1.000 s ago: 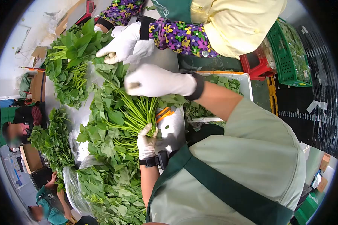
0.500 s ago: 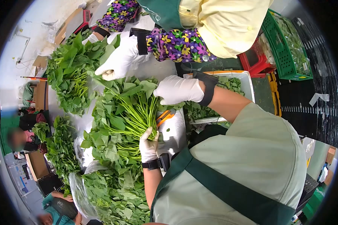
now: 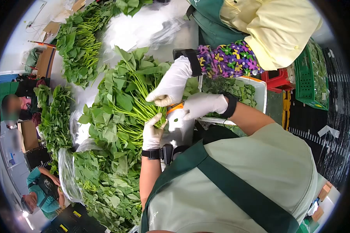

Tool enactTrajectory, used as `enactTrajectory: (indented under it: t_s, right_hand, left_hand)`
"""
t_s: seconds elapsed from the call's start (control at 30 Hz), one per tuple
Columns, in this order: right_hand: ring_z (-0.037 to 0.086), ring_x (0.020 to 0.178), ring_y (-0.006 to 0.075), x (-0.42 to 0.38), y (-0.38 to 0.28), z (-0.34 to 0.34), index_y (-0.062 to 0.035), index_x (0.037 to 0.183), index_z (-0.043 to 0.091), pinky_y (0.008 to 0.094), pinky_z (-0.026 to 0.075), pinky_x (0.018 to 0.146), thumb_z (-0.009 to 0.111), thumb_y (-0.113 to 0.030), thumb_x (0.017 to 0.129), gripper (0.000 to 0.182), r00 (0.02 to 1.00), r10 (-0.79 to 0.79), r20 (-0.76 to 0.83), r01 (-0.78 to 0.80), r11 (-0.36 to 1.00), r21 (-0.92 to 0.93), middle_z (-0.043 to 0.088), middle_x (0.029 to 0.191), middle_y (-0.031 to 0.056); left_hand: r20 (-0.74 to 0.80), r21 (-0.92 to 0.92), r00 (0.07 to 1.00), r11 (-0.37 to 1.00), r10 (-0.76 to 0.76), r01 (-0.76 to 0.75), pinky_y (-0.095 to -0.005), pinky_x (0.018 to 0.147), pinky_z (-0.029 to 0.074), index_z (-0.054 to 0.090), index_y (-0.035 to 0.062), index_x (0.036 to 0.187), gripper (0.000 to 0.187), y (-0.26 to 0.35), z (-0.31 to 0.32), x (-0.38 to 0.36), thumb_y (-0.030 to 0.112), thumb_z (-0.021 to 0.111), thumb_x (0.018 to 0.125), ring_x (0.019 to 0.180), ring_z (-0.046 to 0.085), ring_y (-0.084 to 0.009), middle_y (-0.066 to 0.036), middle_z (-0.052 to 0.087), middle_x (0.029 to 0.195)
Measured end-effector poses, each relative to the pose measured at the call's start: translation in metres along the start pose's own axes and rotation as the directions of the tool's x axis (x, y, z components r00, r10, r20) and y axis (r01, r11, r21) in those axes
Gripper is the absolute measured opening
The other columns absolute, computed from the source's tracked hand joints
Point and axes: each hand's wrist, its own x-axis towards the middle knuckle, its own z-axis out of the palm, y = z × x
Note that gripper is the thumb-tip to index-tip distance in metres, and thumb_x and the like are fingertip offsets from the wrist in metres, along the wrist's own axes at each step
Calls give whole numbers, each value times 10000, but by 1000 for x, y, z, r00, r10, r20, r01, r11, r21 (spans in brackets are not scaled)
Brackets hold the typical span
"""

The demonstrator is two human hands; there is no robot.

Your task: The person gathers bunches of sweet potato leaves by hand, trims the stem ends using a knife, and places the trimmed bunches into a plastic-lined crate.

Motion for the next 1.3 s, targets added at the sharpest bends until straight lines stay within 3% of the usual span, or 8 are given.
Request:
enactTrajectory:
  t_s: [0.17,0.43,0.7,0.8,1.0,1.07,1.2,1.3]
  right_hand:
    - [610,691,338,-9,-1,-2,-19,802,664,421,467,648,556,-374,806,370,997,-56,-47,55,998,-23,621,707,173]
    - [598,625,300,-29,12,-10,-66,745,676,401,472,604,586,-326,777,277,985,161,-57,-170,956,-240,630,679,126]
    - [630,719,325,-24,2,15,-60,830,684,411,483,661,580,-340,808,300,990,-88,-108,92,995,31,658,745,140]
    - [623,719,339,-22,-3,18,-55,845,683,421,478,656,582,-330,804,296,985,-99,-144,111,991,76,653,753,154]
    - [642,765,300,-18,-23,9,-82,978,682,359,496,704,581,-349,842,316,993,-45,-112,64,983,172,675,827,130]
    - [650,764,285,-5,-17,21,-77,994,680,348,501,698,609,-353,841,323,912,-96,-400,239,915,325,673,817,141]
    - [653,724,274,1,-22,22,-74,1018,666,355,504,660,643,-338,829,326,853,-94,-513,306,887,345,669,779,131]
    - [626,598,224,-33,-55,-12,-83,987,647,332,479,554,700,-311,793,304,869,-179,-460,252,963,101,636,674,76]
  left_hand:
    - [-6,13,1000,1000,-2,2,-419,836,482,626,54,1042,273,-1,-3,2,27,654,772,928,598,-200,-54,641,998]
    - [-14,-6,999,1000,-30,30,-394,789,502,601,49,1093,312,-2,-7,6,-25,616,791,898,609,-195,-72,647,1001]
    - [-5,-12,999,999,-31,31,-411,826,469,619,90,1061,297,0,-13,4,6,648,778,941,597,-183,-41,649,1003]
    - [71,-48,997,998,-31,34,-319,759,493,585,45,1133,336,5,-15,-3,34,647,803,943,614,-219,-81,648,1044]
    - [126,-131,992,991,-12,29,-299,715,516,548,-10,1169,388,14,-11,-16,22,635,792,942,612,-240,-128,632,1046]
    - [167,-156,986,987,4,22,-300,704,517,533,-11,1180,415,16,-10,-20,18,630,777,943,607,-238,-131,623,1052]
    - [162,-125,983,990,87,-67,-334,702,518,558,9,1153,365,21,2,-33,-18,604,792,896,631,-229,-135,639,1045]
    - [147,-47,968,979,203,-198,-329,685,530,558,1,1139,349,24,15,-43,-29,602,794,856,633,-223,-129,639,1017]
